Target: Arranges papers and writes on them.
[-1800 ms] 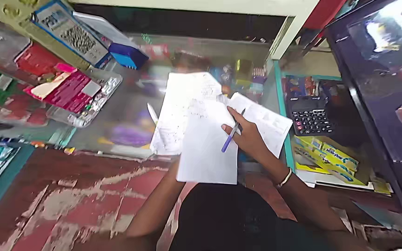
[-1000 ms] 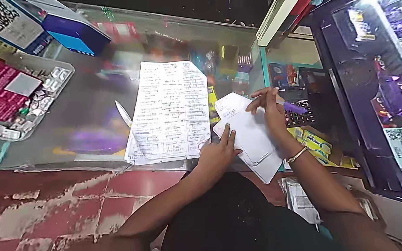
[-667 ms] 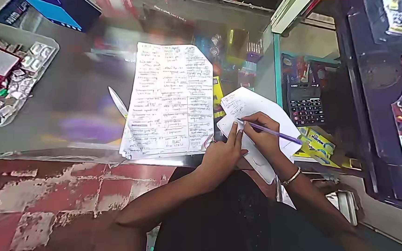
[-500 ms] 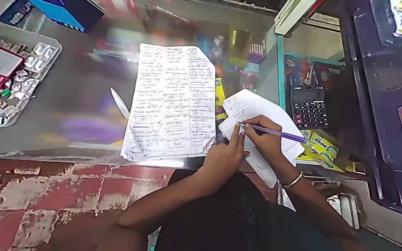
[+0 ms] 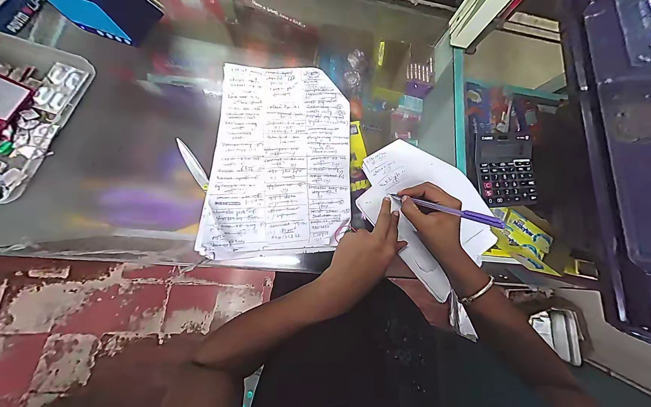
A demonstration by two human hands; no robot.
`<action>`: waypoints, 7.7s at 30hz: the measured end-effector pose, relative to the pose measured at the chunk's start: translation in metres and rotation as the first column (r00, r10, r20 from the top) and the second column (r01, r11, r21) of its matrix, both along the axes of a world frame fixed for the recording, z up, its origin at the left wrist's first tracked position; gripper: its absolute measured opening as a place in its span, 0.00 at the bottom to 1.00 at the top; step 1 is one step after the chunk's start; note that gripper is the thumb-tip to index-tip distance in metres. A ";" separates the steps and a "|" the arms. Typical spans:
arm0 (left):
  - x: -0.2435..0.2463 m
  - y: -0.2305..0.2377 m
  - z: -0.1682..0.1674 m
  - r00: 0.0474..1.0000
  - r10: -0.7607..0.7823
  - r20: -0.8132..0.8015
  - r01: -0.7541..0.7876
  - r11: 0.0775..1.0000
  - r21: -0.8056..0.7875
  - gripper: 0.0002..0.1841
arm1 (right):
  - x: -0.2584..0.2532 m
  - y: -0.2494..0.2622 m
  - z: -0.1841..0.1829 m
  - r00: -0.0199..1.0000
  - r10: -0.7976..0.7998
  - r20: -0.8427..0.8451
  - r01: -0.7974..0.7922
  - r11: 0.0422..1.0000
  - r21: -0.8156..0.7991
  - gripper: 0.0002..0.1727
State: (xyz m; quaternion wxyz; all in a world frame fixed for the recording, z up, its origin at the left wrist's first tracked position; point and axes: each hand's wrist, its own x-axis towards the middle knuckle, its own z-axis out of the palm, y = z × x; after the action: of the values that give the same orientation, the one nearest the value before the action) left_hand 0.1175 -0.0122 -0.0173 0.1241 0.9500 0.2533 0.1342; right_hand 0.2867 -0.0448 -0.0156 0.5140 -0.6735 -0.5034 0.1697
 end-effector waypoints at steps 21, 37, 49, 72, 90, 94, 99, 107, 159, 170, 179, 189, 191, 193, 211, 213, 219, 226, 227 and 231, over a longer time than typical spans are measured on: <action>0.000 -0.001 -0.003 1.000 0.019 0.022 -0.019 1.000 -0.017 0.28 | -0.001 -0.001 -0.001 0.998 -0.067 -0.008 0.067 0.998 0.010 0.05; 0.000 -0.001 -0.003 0.999 0.021 0.031 -0.020 0.999 -0.034 0.28 | -0.002 0.000 -0.002 0.993 -0.107 0.041 0.106 0.994 0.021 0.05; 0.000 0.000 -0.002 0.999 0.016 0.031 -0.014 0.999 -0.049 0.28 | 0.004 0.001 -0.003 0.989 -0.092 0.114 0.088 0.995 0.037 0.05; 0.000 0.002 0.000 1.000 0.009 0.006 -0.008 0.998 -0.067 0.27 | 0.004 0.002 -0.002 0.993 -0.064 0.098 0.061 0.998 0.029 0.05; 0.000 0.001 -0.003 0.999 0.008 0.037 -0.006 0.999 -0.046 0.28 | 0.004 0.001 -0.003 0.995 -0.064 0.073 0.061 0.997 0.046 0.05; 0.000 0.001 -0.002 1.000 0.009 0.023 -0.008 0.999 -0.052 0.28 | 0.004 0.001 -0.003 0.994 -0.073 0.082 0.069 0.996 0.049 0.05; 0.000 0.001 -0.002 0.999 0.010 0.045 -0.006 0.998 -0.069 0.27 | 0.005 0.000 -0.004 0.993 -0.076 0.089 0.073 0.997 0.038 0.06; 0.001 0.001 -0.004 0.998 0.017 0.054 -0.014 0.999 -0.053 0.27 | 0.004 0.001 -0.003 0.987 -0.120 0.108 0.117 0.992 0.041 0.06; 0.000 0.000 -0.004 0.998 0.022 0.060 -0.019 0.999 -0.044 0.27 | 0.002 -0.008 -0.004 0.996 -0.040 0.082 0.039 0.999 0.014 0.06; 0.000 0.000 -0.004 0.998 0.024 0.061 -0.020 0.998 -0.062 0.27 | 0.000 -0.007 -0.002 0.995 -0.077 0.071 0.076 0.997 0.018 0.06; -0.001 0.001 -0.005 0.997 0.019 0.075 -0.015 0.998 -0.054 0.27 | 0.001 -0.008 -0.003 0.992 -0.088 0.093 0.085 0.996 0.036 0.06; -0.001 0.002 -0.002 0.999 0.017 0.045 -0.012 0.995 -0.094 0.27 | 0.002 -0.007 -0.003 0.983 -0.171 0.064 0.169 0.985 0.041 0.06; -0.001 0.002 -0.001 0.999 0.015 0.036 -0.011 0.996 -0.093 0.27 | 0.005 -0.007 -0.002 0.984 -0.154 0.084 0.153 0.988 0.016 0.06; -0.001 0.001 -0.001 0.999 0.011 0.035 -0.008 0.997 -0.083 0.27 | 0.008 -0.006 -0.001 0.984 -0.136 0.112 0.136 0.991 0.004 0.06; -0.002 0.003 -0.004 0.998 0.006 0.065 -0.003 0.999 -0.045 0.26 | 0.011 -0.005 -0.001 0.985 -0.167 0.049 0.167 0.986 -0.002 0.05; -0.002 0.003 -0.004 0.998 0.010 0.063 -0.008 0.999 -0.038 0.27 | 0.011 -0.005 -0.002 0.986 -0.161 0.050 0.162 0.987 -0.005 0.06; -0.001 0.002 -0.004 0.998 0.016 0.059 -0.014 0.999 -0.037 0.26 | 0.009 -0.005 -0.002 0.987 -0.154 0.042 0.154 0.988 0.006 0.06; -0.001 0.001 -0.004 0.996 0.022 0.085 -0.019 0.999 -0.036 0.25 | 0.005 -0.014 -0.006 0.982 0.119 0.146 -0.127 0.991 0.046 0.08; -0.001 0.001 -0.004 0.996 0.020 0.083 -0.017 0.999 -0.038 0.26 | 0.006 -0.013 -0.006 0.983 0.073 0.167 -0.082 0.995 0.048 0.08; -0.001 0.001 -0.005 0.997 0.024 0.075 -0.021 0.999 -0.033 0.26 | 0.017 -0.008 0.000 0.985 -0.172 0.034 0.171 0.985 0.017 0.06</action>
State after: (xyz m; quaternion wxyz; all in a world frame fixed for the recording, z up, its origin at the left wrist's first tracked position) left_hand 0.1160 -0.0113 -0.0226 0.1474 0.9392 0.2614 0.1671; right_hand 0.3040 -0.0527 -0.0153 0.5223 -0.7137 -0.4538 0.1092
